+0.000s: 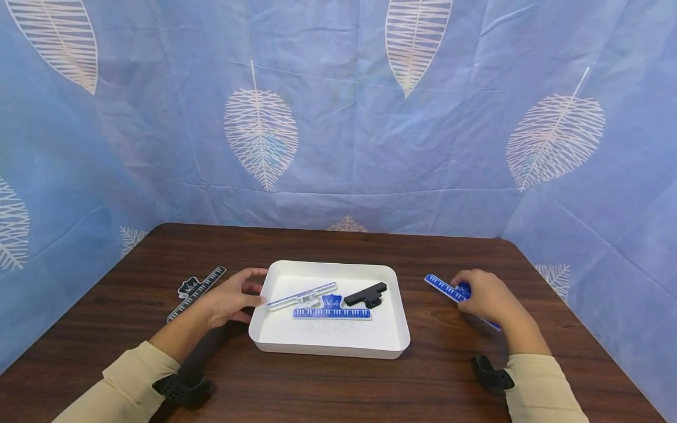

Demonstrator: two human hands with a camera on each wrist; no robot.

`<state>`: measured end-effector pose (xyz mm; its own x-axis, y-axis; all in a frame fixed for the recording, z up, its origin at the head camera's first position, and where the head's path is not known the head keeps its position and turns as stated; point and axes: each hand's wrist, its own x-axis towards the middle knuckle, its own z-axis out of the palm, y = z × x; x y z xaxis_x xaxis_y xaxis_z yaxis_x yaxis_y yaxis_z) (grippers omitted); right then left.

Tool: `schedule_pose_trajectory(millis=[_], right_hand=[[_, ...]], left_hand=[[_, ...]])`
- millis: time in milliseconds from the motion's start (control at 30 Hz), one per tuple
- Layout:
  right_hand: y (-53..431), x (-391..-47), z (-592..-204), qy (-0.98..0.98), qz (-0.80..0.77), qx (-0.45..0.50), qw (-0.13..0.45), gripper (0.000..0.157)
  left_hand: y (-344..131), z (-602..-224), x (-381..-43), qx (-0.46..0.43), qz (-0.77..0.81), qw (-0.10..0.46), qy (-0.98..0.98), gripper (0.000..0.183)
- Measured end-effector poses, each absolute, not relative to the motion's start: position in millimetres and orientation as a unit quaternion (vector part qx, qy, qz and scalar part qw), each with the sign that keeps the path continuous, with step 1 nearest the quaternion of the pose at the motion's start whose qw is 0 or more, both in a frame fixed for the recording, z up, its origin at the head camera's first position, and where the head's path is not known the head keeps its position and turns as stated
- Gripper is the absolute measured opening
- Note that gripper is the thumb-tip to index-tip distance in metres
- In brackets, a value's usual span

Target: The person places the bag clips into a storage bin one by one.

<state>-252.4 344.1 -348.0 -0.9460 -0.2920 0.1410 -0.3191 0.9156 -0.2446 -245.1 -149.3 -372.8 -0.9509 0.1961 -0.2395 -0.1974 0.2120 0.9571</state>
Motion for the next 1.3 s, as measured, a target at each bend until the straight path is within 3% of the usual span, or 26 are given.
schedule_pose_trajectory(millis=[1300], right_hand=[[275.7,-229.1,-311.2,-0.953,0.113,0.259,0.107,0.034]], left_hand=[[-149.1,-372.6,-244.7,-0.003,0.625,0.154,0.765,0.065]])
